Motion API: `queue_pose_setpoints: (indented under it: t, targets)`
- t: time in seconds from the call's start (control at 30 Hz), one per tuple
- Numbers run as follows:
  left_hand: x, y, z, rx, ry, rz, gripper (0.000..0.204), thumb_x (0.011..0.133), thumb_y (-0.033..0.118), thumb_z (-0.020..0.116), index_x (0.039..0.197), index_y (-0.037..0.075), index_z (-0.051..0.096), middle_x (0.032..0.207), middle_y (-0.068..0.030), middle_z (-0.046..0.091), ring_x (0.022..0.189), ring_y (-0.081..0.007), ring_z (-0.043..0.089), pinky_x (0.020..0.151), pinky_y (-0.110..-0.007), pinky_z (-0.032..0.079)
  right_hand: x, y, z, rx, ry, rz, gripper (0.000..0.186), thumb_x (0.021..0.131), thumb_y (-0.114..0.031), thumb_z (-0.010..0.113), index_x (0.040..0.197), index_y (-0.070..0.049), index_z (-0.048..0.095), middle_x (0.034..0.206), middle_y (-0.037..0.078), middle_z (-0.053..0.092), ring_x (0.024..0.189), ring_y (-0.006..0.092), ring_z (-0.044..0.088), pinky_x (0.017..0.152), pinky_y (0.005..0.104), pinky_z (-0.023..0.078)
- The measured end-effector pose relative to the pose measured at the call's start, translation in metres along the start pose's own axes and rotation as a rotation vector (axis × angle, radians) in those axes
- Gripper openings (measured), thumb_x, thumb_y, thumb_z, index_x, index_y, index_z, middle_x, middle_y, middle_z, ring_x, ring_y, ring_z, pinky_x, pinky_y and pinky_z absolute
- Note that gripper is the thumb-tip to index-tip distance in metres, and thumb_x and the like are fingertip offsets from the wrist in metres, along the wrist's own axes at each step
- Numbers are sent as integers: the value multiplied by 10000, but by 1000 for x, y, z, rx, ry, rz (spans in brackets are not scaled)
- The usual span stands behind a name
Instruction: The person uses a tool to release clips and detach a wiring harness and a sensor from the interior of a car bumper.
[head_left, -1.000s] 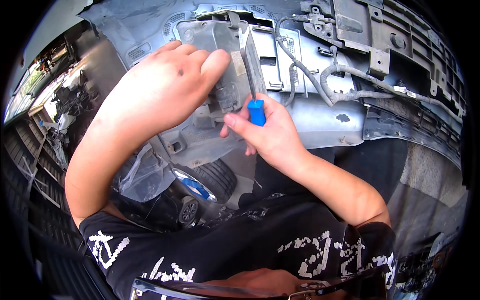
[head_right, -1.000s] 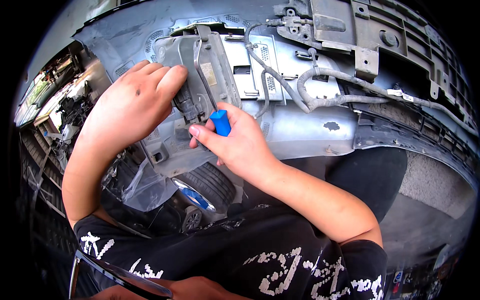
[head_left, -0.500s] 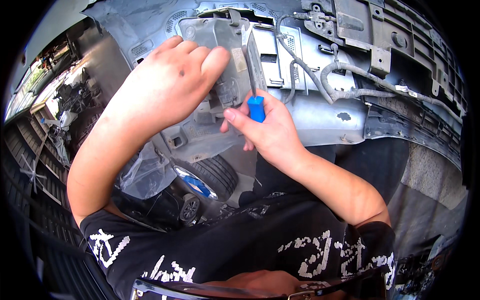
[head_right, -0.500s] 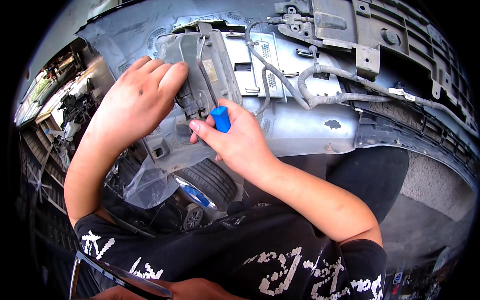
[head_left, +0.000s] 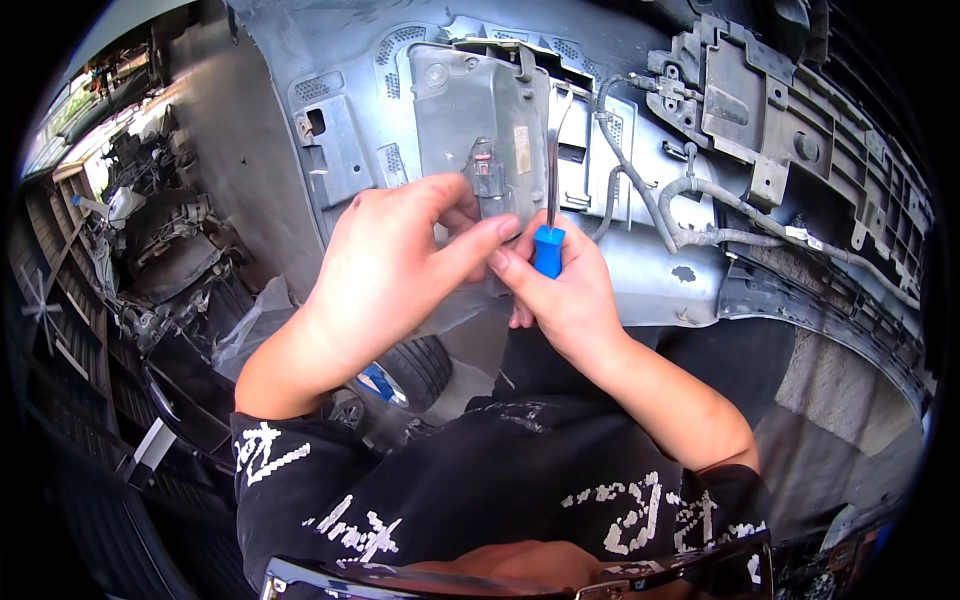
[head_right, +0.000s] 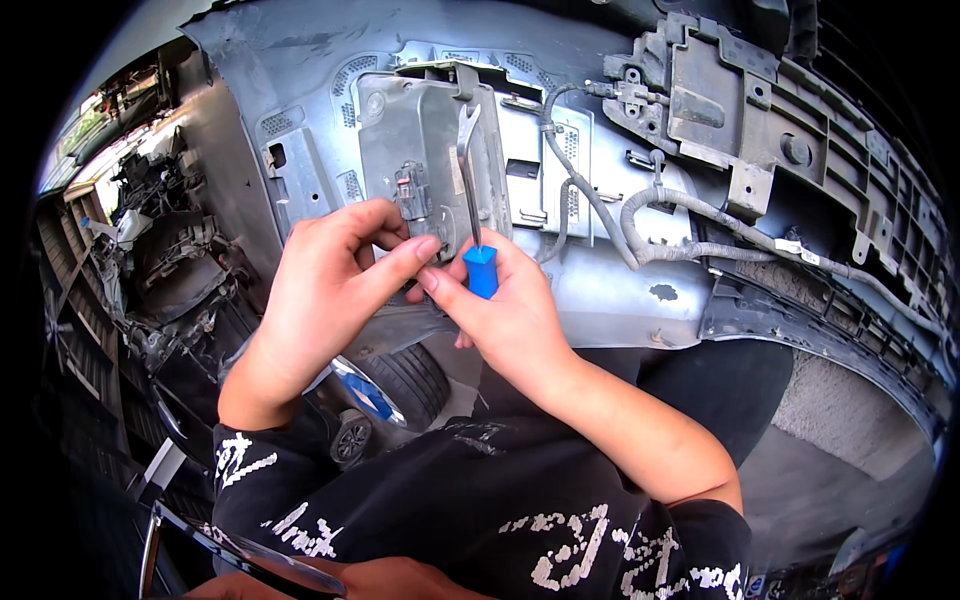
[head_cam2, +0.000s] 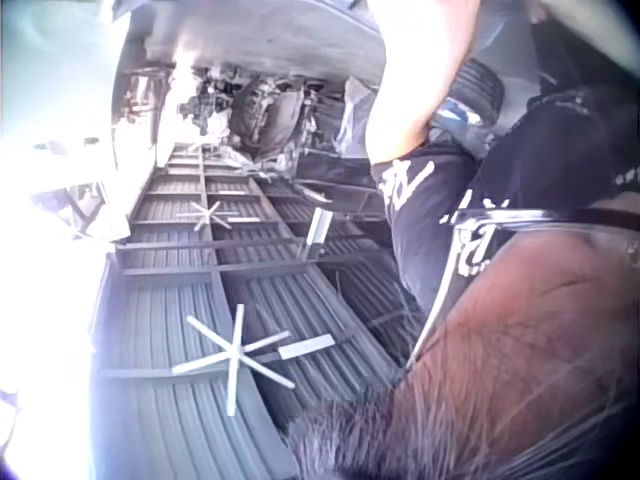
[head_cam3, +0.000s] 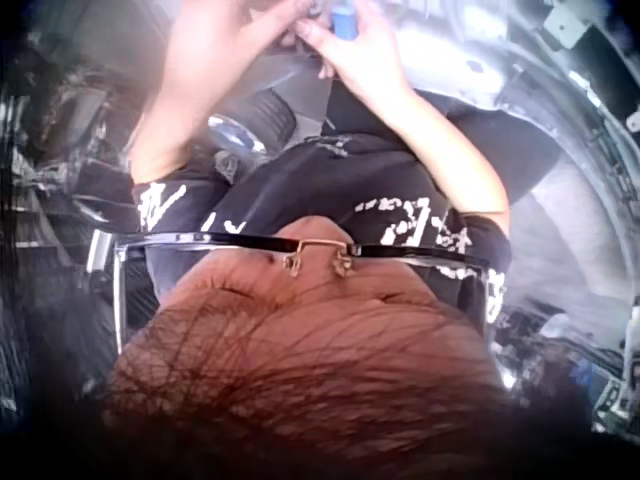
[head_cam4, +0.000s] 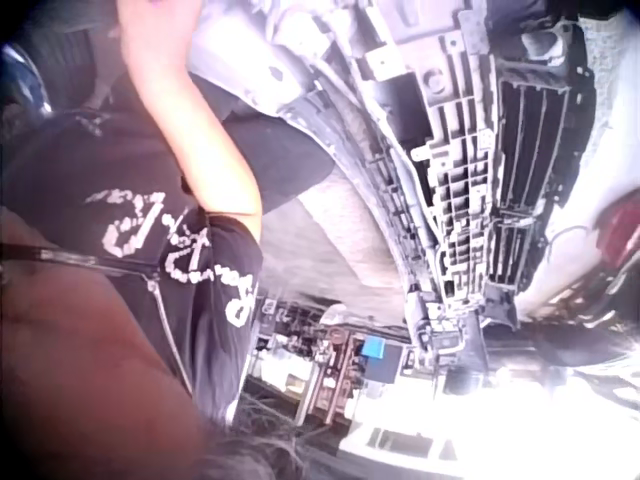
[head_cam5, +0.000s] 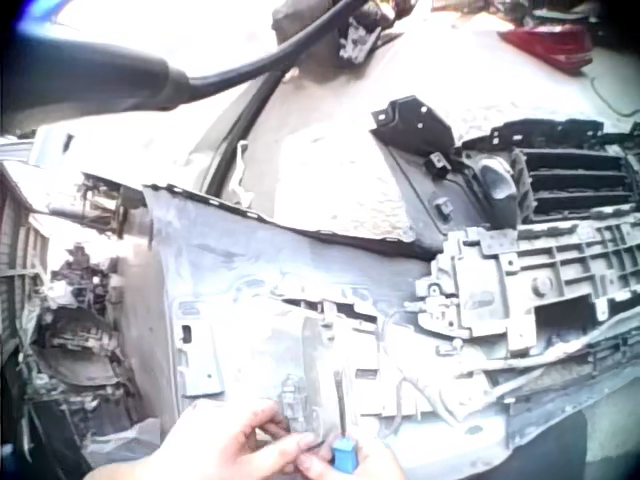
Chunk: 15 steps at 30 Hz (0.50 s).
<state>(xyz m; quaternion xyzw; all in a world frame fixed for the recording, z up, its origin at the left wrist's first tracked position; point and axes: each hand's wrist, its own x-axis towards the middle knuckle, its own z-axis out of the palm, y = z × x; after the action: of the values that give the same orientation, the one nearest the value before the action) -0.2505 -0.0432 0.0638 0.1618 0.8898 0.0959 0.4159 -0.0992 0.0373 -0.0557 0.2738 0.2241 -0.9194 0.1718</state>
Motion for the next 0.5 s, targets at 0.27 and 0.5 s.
queue_pose_setpoints:
  t: [0.27,0.5]
  targets:
    - [-9,-15,21,-260,5,-141,423,1022,327,788,807,-23,686,602,25,531,583,-50,480,549,-290,387,-33,-30,-32,-229,69,-179,353,1117,-384,618,1193,-55,514,1026,94,735,595,47,505,514,208,417]
    - [-18,-28,41,-520,62,-42,456,1047,377,750,844,-27,691,659,41,536,646,-44,424,574,-274,355,-74,-110,-51,-742,164,-171,315,1106,-265,619,1266,-2,556,918,48,621,711,99,534,672,269,450]
